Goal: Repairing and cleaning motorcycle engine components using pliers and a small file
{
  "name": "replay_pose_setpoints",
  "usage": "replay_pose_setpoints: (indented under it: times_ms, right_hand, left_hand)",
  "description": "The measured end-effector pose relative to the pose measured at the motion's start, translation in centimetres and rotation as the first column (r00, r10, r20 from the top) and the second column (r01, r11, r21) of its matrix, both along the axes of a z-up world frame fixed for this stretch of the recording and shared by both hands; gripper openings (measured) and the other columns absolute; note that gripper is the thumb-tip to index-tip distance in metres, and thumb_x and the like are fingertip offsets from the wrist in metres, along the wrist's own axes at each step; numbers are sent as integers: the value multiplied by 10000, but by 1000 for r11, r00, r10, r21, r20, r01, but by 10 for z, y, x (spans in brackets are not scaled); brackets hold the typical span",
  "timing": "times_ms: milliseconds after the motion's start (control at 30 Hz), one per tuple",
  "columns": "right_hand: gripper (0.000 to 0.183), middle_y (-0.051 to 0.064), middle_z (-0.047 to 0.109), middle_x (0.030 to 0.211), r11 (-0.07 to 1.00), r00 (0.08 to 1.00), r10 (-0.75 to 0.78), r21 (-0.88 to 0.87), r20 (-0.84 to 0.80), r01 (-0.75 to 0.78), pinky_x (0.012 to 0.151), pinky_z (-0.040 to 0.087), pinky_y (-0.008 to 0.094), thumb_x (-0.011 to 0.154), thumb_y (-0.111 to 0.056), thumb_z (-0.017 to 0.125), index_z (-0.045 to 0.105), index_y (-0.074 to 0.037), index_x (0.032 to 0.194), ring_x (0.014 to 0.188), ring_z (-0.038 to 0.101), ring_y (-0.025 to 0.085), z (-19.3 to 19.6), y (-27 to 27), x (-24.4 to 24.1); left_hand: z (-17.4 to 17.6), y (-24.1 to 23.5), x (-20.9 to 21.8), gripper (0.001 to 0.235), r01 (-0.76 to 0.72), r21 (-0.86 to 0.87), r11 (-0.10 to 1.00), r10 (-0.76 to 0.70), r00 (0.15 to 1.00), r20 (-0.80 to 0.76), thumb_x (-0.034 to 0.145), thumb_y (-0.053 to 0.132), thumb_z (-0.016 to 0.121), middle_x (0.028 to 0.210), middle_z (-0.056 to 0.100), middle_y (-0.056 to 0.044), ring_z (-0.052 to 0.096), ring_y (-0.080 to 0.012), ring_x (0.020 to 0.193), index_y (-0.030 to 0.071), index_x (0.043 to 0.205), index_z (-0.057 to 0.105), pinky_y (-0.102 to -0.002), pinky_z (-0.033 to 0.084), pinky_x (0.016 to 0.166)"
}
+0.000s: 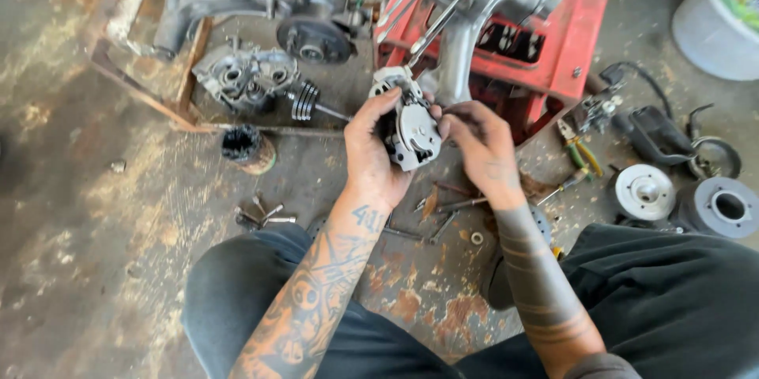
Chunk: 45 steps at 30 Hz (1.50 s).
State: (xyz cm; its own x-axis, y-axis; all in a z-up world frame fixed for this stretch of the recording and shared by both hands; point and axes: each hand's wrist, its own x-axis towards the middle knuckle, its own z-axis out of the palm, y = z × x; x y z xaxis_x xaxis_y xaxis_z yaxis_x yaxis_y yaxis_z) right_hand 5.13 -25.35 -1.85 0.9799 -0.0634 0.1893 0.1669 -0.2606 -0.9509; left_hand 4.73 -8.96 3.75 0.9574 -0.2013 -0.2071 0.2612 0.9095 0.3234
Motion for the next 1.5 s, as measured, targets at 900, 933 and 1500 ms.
replay_pose_setpoints:
  times_ms: [900,933,1500]
  right_hand:
    - [144,82,703,863,993,978,34,103,207,-57,613,555,254,884,-153,821,754,-42,946,679,658,84,52,-29,-10]
    - [144,82,703,863,993,977,37,101,209,-60,613,555,254,884,-153,821,754,-42,946,679,658,84,57,-28,-12]
    - [81,46,713,802,942,761,184,-333,622,44,555,529,307,840,-140,808,761,-89,881,631,681,238,62,-29,-17]
  left_hand:
    - [-26,-44,21,369,-35,287,957,15,997,71,849,208,704,948,681,-227,726,-358,793,101,1201,712,-442,637,628]
    - [-25,-42,19,369,-38,285,958,18,997,73,849,208,704,948,681,-227,726,-358,793,101,1201,712,-442,637,628]
    - [-39,-26,17,351,39,304,952,-49,999,24,848,230,733,927,652,-202,679,-323,753,91,1169,708,-432,624,570]
